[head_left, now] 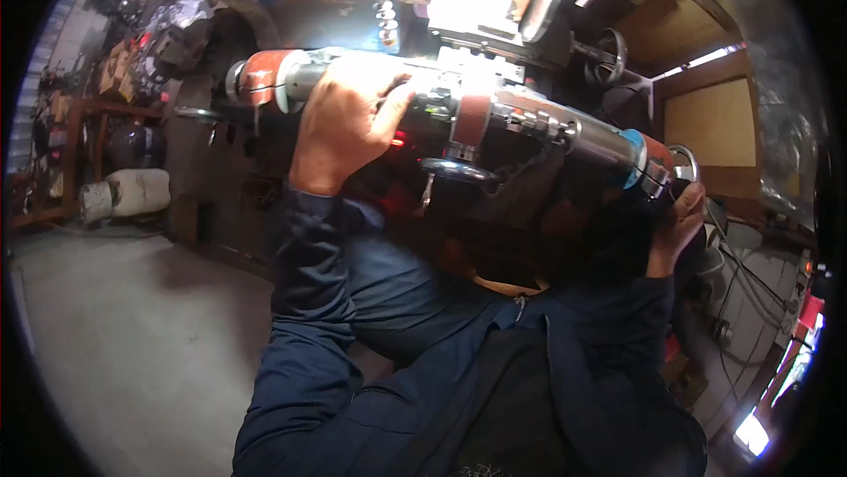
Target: The person adjusts components on a lathe, turns handwheels to position the carriage, and uses a dial indicator to measure the alignment of the metal workpiece.
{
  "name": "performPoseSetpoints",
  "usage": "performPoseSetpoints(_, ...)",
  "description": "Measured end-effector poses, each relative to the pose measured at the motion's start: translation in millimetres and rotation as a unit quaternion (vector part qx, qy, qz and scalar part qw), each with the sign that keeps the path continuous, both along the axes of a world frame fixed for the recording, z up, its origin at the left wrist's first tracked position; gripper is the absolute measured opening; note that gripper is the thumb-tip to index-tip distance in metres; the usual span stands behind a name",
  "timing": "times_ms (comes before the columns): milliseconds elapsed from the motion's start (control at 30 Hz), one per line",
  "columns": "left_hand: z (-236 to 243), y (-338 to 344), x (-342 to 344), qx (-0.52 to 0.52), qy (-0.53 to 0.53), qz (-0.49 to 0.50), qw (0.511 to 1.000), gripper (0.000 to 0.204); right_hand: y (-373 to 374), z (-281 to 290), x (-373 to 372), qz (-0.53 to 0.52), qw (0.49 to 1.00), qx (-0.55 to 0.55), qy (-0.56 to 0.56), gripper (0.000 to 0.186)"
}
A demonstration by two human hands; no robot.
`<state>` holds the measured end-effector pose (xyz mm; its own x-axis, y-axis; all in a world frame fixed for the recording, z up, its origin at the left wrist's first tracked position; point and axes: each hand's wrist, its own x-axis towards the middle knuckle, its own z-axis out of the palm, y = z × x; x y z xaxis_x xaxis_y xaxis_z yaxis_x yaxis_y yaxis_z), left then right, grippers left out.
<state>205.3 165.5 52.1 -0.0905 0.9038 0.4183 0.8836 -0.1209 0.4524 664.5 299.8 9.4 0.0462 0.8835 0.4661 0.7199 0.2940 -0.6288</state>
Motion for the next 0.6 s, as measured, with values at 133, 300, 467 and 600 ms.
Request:
performPoseSetpoints(133,-1,2,-6,0.001,-0.024,-0.034,0.999,0.022,-2,-3,-7,-0.011,0.999,0.007,0.049,0.053)
performPoseSetpoints(300,-11,-2,-3,0.199,-0.084,0.166,0.962,0.013,5,13,6,0.011,0.999,-0.041,-0.009,0.044)
performPoseSetpoints(467,-57,-17,56,0.37,-0.547,0.195,0.725,0.009,1,42,-20,-0.013,0.998,-0.014,-0.061,0.046)
performPoseSetpoints(600,-83,-18,94,0.2,-0.59,0.235,0.746,0.019,2,40,-33,-0.016,0.994,-0.035,-0.106,0.041)
